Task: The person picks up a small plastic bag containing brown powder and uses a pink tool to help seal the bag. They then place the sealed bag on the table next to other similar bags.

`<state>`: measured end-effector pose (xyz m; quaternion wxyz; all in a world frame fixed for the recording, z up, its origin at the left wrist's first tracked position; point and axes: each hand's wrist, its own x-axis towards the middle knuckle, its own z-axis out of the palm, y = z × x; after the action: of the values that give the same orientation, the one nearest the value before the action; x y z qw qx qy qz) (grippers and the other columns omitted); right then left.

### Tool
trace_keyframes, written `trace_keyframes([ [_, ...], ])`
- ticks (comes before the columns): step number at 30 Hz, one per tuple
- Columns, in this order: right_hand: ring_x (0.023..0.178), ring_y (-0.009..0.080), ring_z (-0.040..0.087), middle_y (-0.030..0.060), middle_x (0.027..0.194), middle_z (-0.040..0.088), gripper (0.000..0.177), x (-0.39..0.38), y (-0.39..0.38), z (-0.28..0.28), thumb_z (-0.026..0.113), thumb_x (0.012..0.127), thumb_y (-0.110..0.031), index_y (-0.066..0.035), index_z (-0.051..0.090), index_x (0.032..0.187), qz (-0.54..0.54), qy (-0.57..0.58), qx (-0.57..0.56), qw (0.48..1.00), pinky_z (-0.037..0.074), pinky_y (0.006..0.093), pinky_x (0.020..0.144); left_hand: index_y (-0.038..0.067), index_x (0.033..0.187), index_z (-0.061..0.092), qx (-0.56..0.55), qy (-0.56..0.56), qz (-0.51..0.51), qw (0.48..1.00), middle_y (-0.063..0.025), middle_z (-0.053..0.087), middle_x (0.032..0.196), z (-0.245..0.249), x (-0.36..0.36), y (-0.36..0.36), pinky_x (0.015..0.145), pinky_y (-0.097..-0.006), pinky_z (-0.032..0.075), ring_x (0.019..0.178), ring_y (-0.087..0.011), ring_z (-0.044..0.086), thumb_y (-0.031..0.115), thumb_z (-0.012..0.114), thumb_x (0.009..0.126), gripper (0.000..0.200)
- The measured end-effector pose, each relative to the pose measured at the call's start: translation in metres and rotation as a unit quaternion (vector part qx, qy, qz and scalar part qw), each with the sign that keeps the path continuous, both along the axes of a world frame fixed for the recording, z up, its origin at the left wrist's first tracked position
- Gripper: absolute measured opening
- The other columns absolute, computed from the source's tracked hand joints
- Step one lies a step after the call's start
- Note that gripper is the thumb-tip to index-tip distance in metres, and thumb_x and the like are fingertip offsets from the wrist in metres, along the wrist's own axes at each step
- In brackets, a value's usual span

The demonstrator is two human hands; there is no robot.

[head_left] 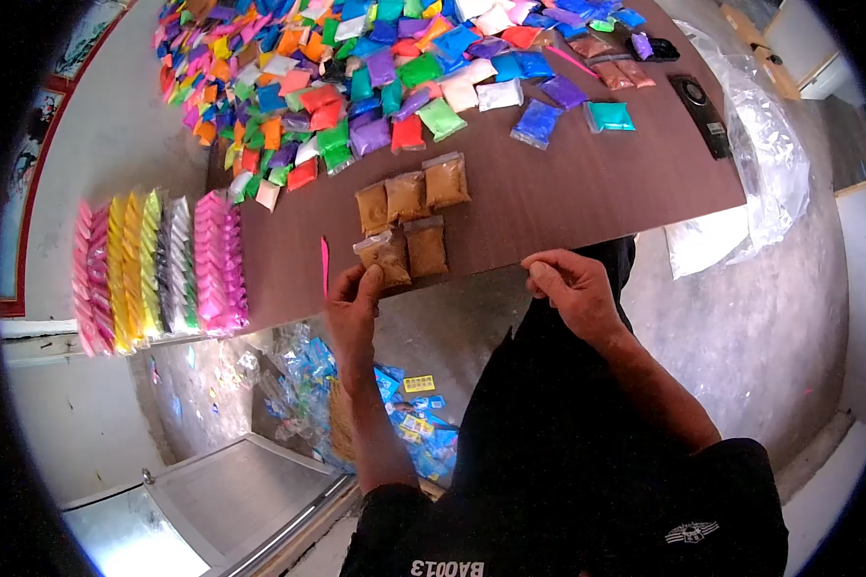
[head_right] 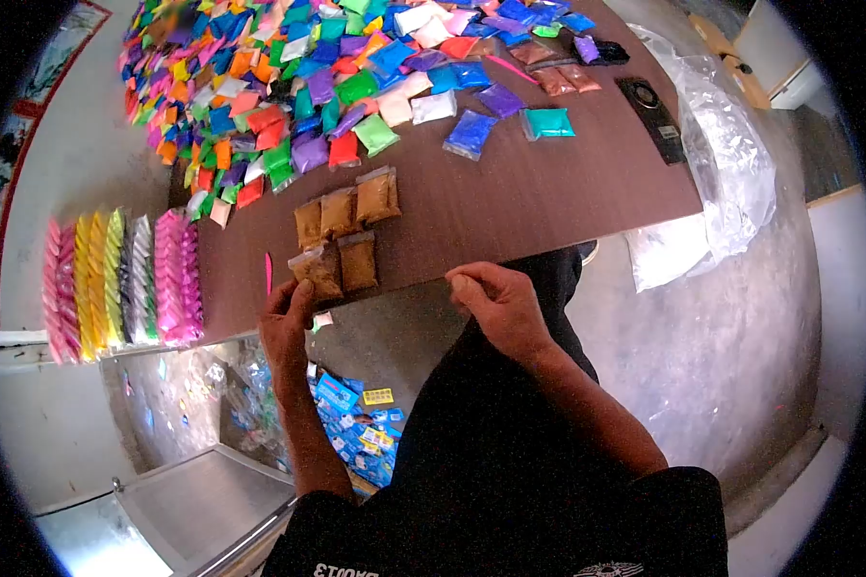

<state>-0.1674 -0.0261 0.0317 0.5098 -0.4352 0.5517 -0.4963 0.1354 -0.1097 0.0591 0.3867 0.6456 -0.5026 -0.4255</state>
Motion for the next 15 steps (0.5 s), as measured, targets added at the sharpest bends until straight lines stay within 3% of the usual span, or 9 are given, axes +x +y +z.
trace_keyframes([
  [4,0.079,0.0123,0.067,0.0071,0.088,0.073,0.023,-0.011,0.000,-0.001,0.063,0.104,-0.017,0.002,0.072,0.114,-0.031,0.011,0.006,0.999,0.055,0.0272,0.073,-0.005,0.117,0.073,0.017,-0.005,-0.002,1.000,-0.0055,0.073,0.094,-0.016,0.009,-0.008,0.072,-0.0258,0.051,0.082,-0.0102,0.064,0.025,0.075,0.097,0.036],
  [6,0.080,0.0124,0.067,0.0071,0.088,0.073,0.023,-0.015,-0.001,-0.001,0.063,0.104,-0.017,0.002,0.072,0.113,-0.032,0.014,0.005,0.999,0.055,0.0272,0.073,-0.006,0.120,0.072,0.002,-0.009,-0.011,1.000,-0.0097,0.075,0.104,-0.020,0.012,-0.010,0.085,-0.0290,0.054,0.093,-0.0141,0.068,0.023,0.075,0.097,0.037],
  [9,0.080,0.0126,0.067,0.0069,0.089,0.073,0.022,-0.019,-0.003,0.004,0.062,0.104,-0.016,0.002,0.072,0.113,-0.041,0.050,0.010,0.998,0.056,0.0273,0.073,-0.006,0.124,0.070,0.007,-0.012,-0.016,1.000,-0.0113,0.075,0.109,-0.018,0.011,-0.012,0.093,-0.0315,0.054,0.100,-0.0172,0.069,0.020,0.073,0.098,0.037],
  [15,0.081,0.0142,0.069,0.0088,0.090,0.073,0.022,-0.025,-0.006,0.005,0.063,0.104,-0.017,0.001,0.073,0.112,-0.048,0.063,0.013,0.997,0.056,0.0290,0.072,-0.005,0.130,0.066,-0.034,0.050,-0.056,0.997,-0.0118,0.075,0.111,-0.021,0.012,-0.015,0.093,-0.0322,0.055,0.101,-0.0183,0.069,0.016,0.072,0.097,0.040],
])
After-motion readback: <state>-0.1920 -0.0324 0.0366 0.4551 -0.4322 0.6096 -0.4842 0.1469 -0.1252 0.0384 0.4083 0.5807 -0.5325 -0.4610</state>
